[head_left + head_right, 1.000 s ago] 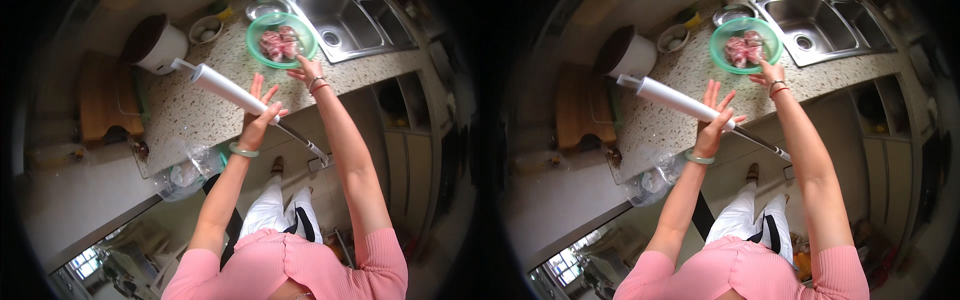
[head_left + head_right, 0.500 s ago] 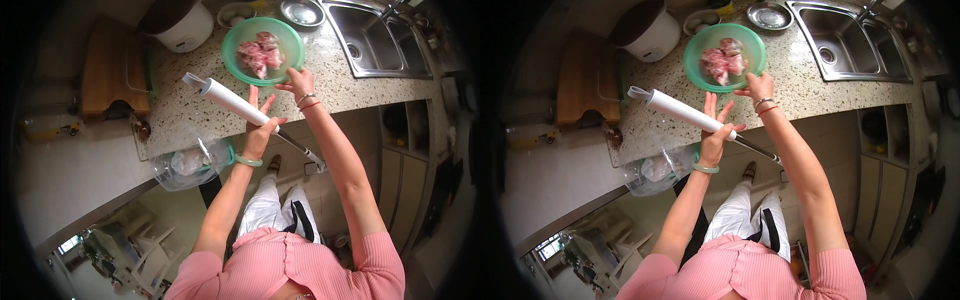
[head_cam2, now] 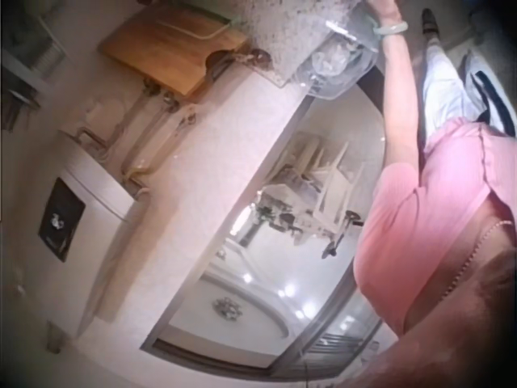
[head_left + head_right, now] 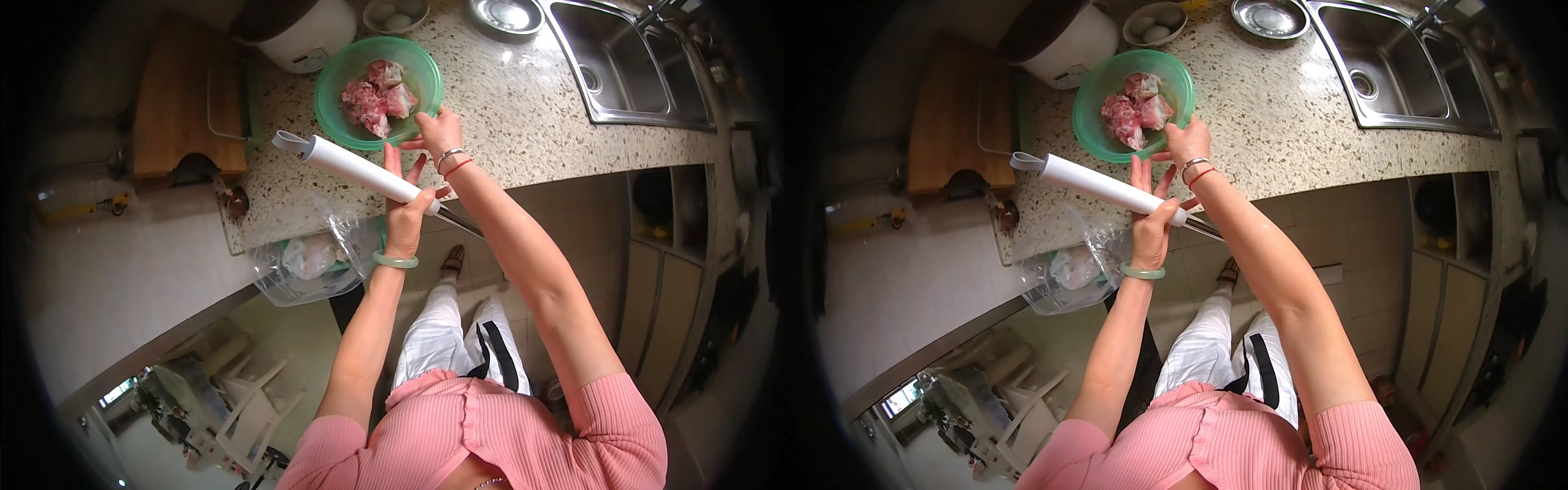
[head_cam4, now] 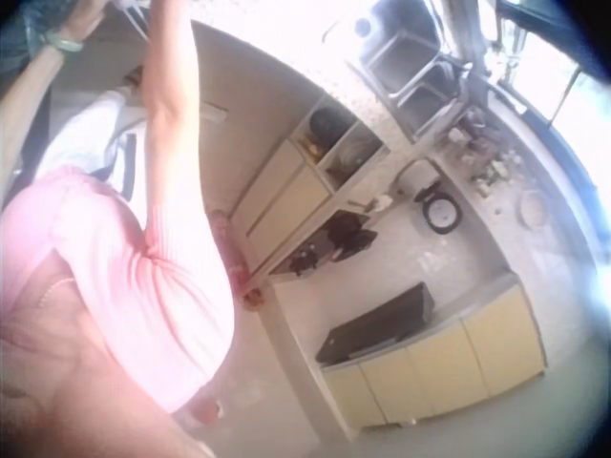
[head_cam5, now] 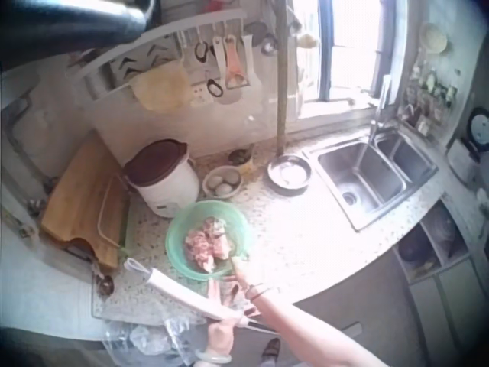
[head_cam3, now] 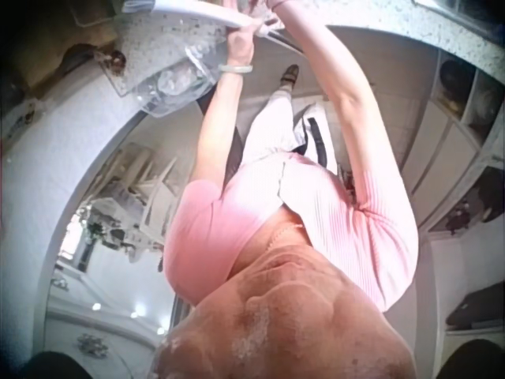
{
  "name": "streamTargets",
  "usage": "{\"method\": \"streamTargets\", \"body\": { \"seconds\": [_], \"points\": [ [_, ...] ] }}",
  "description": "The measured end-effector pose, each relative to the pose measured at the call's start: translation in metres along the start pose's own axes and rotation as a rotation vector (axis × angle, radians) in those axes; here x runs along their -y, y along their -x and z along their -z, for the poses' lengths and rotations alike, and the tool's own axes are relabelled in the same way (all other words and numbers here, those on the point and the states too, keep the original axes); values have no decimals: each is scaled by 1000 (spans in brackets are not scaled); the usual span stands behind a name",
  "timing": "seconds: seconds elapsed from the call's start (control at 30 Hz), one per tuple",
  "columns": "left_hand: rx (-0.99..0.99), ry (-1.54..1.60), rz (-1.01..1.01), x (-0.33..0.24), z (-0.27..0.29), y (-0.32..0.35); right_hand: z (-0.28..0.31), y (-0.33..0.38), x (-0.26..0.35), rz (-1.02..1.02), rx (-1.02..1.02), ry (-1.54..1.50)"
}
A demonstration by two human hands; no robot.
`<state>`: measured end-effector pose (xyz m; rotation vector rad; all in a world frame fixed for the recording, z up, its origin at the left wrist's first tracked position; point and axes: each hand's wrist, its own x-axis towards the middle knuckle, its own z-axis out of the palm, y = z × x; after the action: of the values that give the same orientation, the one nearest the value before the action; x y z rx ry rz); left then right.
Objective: The person mops the tiled floor in a kitchen and dining area using a flat mop. They move the mop back and forth across the floor, navigating around furniture and kitchen cabinets. The person briefly pauses to pick up a plastic bag from the floor before resuming the mopping task.
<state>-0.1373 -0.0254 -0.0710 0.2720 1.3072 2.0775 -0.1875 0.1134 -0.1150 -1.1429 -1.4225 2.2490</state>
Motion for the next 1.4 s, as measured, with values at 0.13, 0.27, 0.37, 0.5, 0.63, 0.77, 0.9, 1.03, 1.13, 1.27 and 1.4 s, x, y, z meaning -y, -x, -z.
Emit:
{"method": "streamTargets", "body": {
  "seconds": [0.13, 0.27, 0.37, 0.5, 0.63, 0.77, 0.9, 1.03, 1.13, 1.27, 1.4],
  "points": [
    [32, -33, -17, -2, -15, -1, 15, 10, 4, -49, 59, -60],
    [75, -54, 0, 1, -40, 7, 61, 25, -2, -13, 21, -130],
    [156, -75, 55, 3, -54, 21, 126, 59, -26, 150, -53, -27],
    [360, -98, 127, 14, -97, 49, 236, 135, -86, 336, -288, 459],
    [664, -129, 210, 44, -157, 91, 320, 231, -157, 197, -328, 850],
    [849, -152, 266, 76, -191, 145, 346, 277, -215, 447, -494, 821],
    [826, -158, -25, 97, -242, 194, 378, 276, -222, 524, -625, 748],
    [950, -210, -98, 111, -295, 261, 416, 337, -222, 535, -793, 562],
    [1113, -161, -49, 131, -331, 306, 454, 394, -229, 463, -902, 528],
    [1327, -162, 76, 175, -374, 357, 513, 458, -272, 367, -1103, 452],
    [1514, -149, 211, 230, -419, 421, 576, 544, -310, 283, -1231, 397]
  ]
}}
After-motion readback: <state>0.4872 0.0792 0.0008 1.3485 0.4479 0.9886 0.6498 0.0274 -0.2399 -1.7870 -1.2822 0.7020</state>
